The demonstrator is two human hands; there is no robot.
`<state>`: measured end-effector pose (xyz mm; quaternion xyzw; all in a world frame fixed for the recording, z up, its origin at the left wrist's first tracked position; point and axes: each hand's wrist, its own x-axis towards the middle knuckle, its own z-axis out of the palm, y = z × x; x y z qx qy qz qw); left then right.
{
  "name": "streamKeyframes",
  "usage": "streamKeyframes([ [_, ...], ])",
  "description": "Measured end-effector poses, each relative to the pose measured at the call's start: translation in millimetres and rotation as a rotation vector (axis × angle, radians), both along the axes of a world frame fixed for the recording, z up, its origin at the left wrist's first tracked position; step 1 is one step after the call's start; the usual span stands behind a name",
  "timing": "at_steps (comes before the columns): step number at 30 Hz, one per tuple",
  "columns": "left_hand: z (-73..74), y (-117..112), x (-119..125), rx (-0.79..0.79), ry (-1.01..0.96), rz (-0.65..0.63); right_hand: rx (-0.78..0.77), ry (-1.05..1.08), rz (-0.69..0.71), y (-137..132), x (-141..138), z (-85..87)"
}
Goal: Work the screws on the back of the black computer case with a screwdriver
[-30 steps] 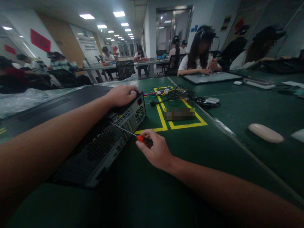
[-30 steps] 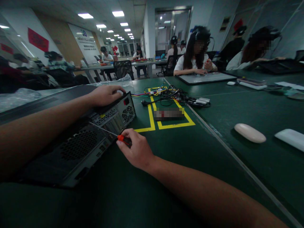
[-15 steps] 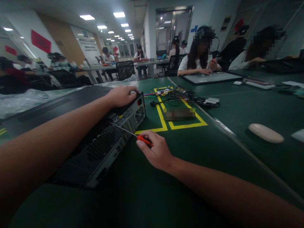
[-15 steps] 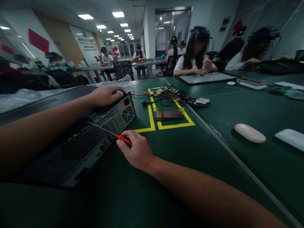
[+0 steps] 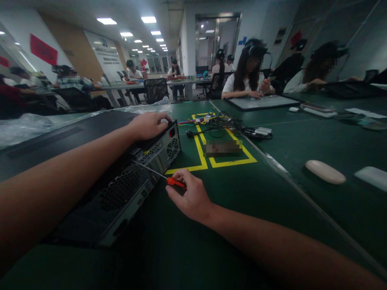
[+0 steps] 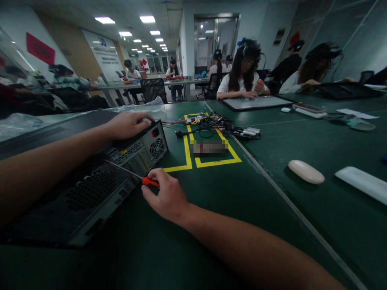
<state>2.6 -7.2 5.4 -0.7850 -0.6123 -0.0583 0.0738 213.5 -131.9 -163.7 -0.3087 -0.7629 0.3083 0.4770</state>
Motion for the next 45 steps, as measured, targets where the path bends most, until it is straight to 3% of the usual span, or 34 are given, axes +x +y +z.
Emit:
streamKeyframes([
  [15,-1.5,-5.6,2.5,-0.065,-0.011,0.068,0.007,-0.071,0.000,-2.1,1.8,2.4],
  [28,-1.3,-4.0,1.0,-0.061,0.012,0.038,0.065,-0.040,-0.001,-0.4,2.6,1.9],
  [45,-1.1,-4.9,0.6,-0.036,-0.018,0.033,-0.030,-0.014,0.010,-4.0,0.9,3.1],
])
